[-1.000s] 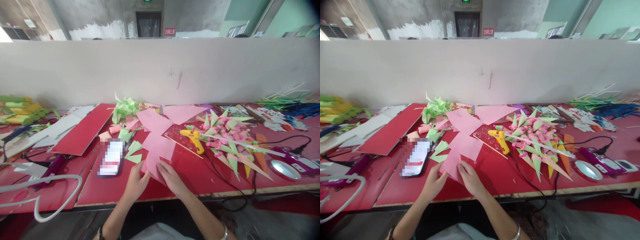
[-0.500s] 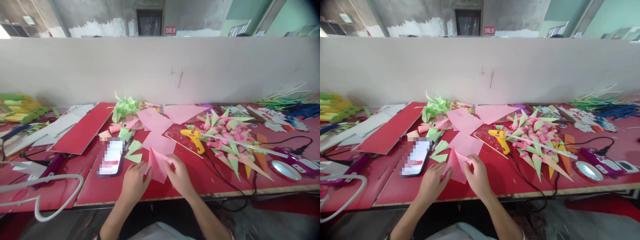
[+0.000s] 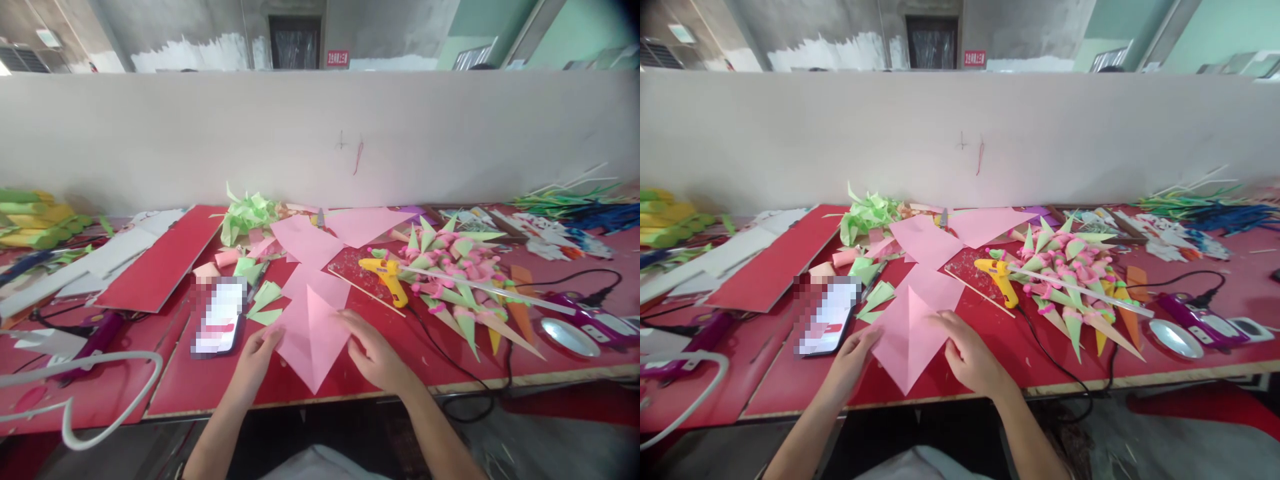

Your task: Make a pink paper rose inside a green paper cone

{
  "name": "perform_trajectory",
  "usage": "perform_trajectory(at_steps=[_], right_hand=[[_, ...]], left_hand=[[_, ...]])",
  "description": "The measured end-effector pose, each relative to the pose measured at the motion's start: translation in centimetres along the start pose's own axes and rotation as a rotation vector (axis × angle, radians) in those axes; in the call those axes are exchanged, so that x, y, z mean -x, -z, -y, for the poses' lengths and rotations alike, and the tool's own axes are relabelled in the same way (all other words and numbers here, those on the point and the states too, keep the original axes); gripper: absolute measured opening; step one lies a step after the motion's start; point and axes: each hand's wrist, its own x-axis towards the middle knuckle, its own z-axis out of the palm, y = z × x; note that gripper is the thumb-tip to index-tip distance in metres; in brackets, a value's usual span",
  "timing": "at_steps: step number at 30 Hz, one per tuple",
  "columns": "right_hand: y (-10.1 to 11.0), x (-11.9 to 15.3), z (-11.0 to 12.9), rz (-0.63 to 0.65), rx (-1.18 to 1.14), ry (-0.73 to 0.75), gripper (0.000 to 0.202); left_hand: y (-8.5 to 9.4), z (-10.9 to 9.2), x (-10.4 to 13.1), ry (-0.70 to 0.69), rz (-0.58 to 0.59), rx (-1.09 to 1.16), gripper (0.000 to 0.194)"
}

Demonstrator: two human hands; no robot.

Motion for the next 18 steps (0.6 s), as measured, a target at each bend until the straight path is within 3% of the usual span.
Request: perform_trajectory(at_steps=[3, 7, 9, 13, 15, 18], right_hand=[[0.7, -0.1, 0.3, 0.149, 0.062, 0.027, 0.053], [0.7, -0.6, 0.8, 0.042, 0.053, -0.016, 0.025], [0.3, -0.9, 0.9, -0.032, 0.021, -0.02, 0.012], [-0.7, -1.0, 0.8, -0.16, -0.082, -0.122, 0.021], [-1.3, -1.0, 0.8, -0.141, -0.165, -0.188, 0.024], [-1.9, -1.0, 0.9, -0.081, -0.267, -0.243, 0.023]], left_hand=[[0.2, -0.5, 0.2, 0.036, 0.019, 0.029, 0.031], [0.2, -0.3, 0.2, 0.036, 0.063, -0.038, 0.034], [0.1, 0.0, 0.1, -0.026, 0.158, -0.058, 0.037], [-0.4, 0.3, 0.2, -0.193, 0.372, -0.104, 0.04], [-1.0, 0.3, 0.3, -0.165, 0.313, -0.15, 0.035], [-1.9, 0.3, 0.4, -0.117, 0.13, -0.211, 0.03]])
